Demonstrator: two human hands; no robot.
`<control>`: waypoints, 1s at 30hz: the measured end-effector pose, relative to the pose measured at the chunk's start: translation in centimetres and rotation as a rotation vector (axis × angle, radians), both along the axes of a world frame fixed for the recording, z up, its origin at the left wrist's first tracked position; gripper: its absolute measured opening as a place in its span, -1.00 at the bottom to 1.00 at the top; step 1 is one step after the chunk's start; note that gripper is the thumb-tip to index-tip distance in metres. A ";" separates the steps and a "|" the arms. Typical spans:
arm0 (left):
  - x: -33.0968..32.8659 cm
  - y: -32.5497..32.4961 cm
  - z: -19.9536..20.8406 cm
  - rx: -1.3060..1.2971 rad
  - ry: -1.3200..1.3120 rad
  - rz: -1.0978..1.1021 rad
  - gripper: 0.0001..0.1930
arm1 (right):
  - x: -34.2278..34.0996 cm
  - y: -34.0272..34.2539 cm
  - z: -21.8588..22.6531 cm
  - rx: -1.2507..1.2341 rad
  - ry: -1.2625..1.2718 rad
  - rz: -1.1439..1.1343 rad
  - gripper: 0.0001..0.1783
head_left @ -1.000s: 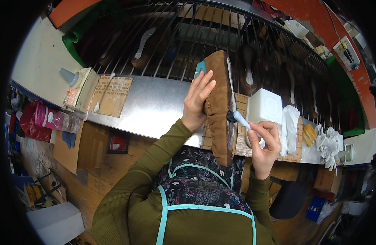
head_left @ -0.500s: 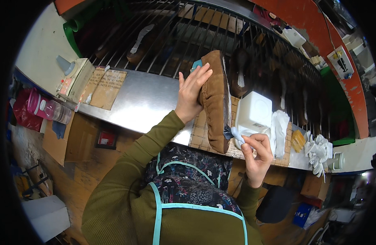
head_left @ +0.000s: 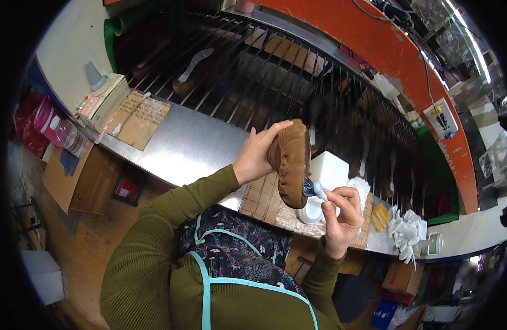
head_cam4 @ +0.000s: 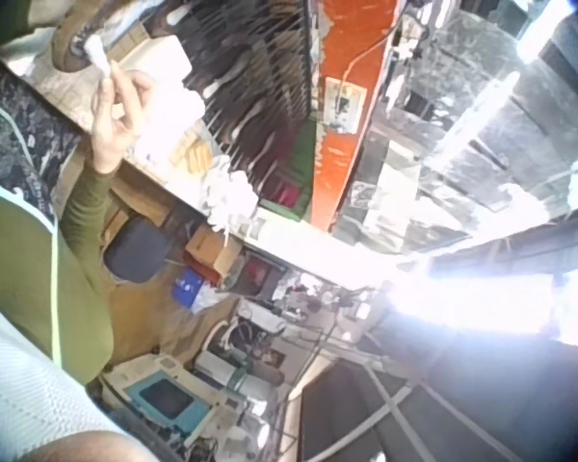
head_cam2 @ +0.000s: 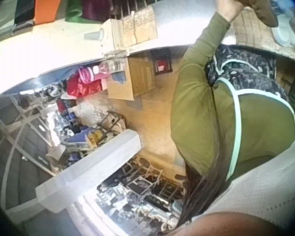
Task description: The person holds a brown shoe and repeatedly applies a white substance to the sole using a small brush, then wipes the sole with a white cloth. The person rotates the shoe to access different areas of the sole and continues the cleaning process throughout the clip.
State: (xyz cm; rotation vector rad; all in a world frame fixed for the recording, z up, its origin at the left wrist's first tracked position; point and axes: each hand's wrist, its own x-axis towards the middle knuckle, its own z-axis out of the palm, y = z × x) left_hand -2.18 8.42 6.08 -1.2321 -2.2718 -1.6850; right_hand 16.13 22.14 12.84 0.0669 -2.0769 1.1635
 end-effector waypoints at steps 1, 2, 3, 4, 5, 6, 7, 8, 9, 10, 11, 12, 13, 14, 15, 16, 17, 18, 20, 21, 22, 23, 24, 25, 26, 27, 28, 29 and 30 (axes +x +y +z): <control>0.1 -0.1 0.3 0.006 -0.054 -0.047 -0.13 | -0.3 0.1 0.3 0.014 0.016 0.012 -0.78; 0.2 -0.3 0.6 0.012 -0.109 -0.092 -0.14 | -0.6 0.1 0.7 0.028 0.033 0.025 -0.78; 0.3 -0.3 1.0 0.031 -0.100 -0.095 -0.16 | -1.0 0.1 1.1 0.041 0.049 0.038 -0.78; 0.4 -0.6 1.4 0.041 -0.138 -0.130 -0.16 | -1.3 0.1 1.4 0.055 0.065 0.051 -0.78; 0.6 -0.8 1.7 0.050 -0.176 -0.170 -0.15 | -1.5 0.2 1.6 0.061 0.076 0.061 -0.77; 0.8 -1.0 2.0 0.059 -0.214 -0.210 -0.15 | -1.9 0.2 1.8 0.061 0.091 0.074 -0.77; 0.9 -1.0 1.9 0.094 -0.092 -0.190 -0.13 | -2.2 0.2 2.1 0.060 0.106 0.086 -0.77; 1.0 -1.2 1.8 0.092 -0.093 -0.227 -0.11 | -2.6 0.1 2.3 0.057 0.121 0.103 -0.77; 1.1 -1.4 1.7 0.091 -0.095 -0.264 -0.10 | -3.0 0.2 2.5 0.065 0.134 0.118 -0.77; 1.1 -1.5 1.8 0.088 -0.096 -0.302 -0.09 | -3.4 0.2 2.7 0.073 0.147 0.133 -0.77; 1.2 -1.8 2.2 -0.020 -0.255 -0.352 -0.03 | -3.7 0.2 2.8 0.079 0.156 0.145 -0.77; 1.4 -1.9 2.3 0.001 -0.262 -0.413 -0.02 | -4.0 0.2 3.0 0.080 0.166 0.157 -0.77; 1.6 -2.0 2.3 0.022 -0.269 -0.475 -0.01 | -4.4 0.2 3.2 0.081 0.177 0.169 -0.77; 1.8 -2.2 2.5 0.042 -0.278 -0.539 0.01 | -4.6 0.1 3.3 0.080 0.184 0.179 -0.77; 2.0 -2.5 3.1 -0.011 -0.379 -0.620 0.02 | -4.9 0.1 3.4 0.089 0.191 0.188 -0.77; 2.2 -2.6 3.5 -0.019 -0.444 -0.681 0.01 | -5.1 0.3 3.5 0.098 0.197 0.196 -0.77; 2.4 -2.7 3.7 -0.029 -0.511 -0.742 0.00 | -5.3 0.3 3.6 0.103 0.202 0.203 -0.77; 2.7 -2.8 3.9 -0.039 -0.579 -0.804 -0.01 | -5.5 0.4 3.7 0.102 0.207 0.212 -0.77; 3.1 -3.1 4.5 -0.094 -0.647 -0.879 -0.08 | -5.7 0.6 3.7 0.098 0.215 0.226 -0.77; 3.3 -3.2 4.9 -0.132 -0.697 -0.916 -0.10 | -5.8 0.7 3.8 0.100 0.208 0.229 -0.75; 3.5 -3.1 5.0 -0.171 -0.746 -0.953 -0.12 | -5.9 1.1 3.8 0.129 0.205 0.226 -0.75; 3.6 -3.2 4.7 -0.145 -0.823 -1.007 -0.16 | -5.9 1.4 3.7 0.152 0.204 0.223 -0.74; 3.8 -3.2 4.7 -0.140 -0.875 -1.036 -0.16 | -5.9 1.7 3.7 0.175 0.203 0.218 -0.73; 4.0 -3.2 4.6 -0.135 -0.927 -1.066 -0.15 | -5.9 2.0 3.7 0.176 0.195 0.212 -0.71; 4.2 -3.3 4.5 -0.134 -0.983 -1.096 -0.15 | -5.7 2.3 3.6 0.192 0.180 0.219 -0.71; 4.3 -3.3 4.2 -0.155 -1.001 -1.108 -0.13 | -5.6 2.5 3.6 0.208 0.164 0.225 -0.71; 4.4 -3.3 4.3 -0.176 -1.033 -1.105 -0.13 | -5.4 2.9 3.6 0.225 0.148 0.230 -0.71; 4.5 -3.3 4.2 -0.204 -1.071 -1.106 -0.14 | -5.1 3.3 3.4 0.243 0.133 0.230 -0.70; 4.7 -3.3 4.1 -0.233 -1.110 -1.108 -0.14 | -4.8 3.5 3.3 0.217 0.104 0.245 -0.71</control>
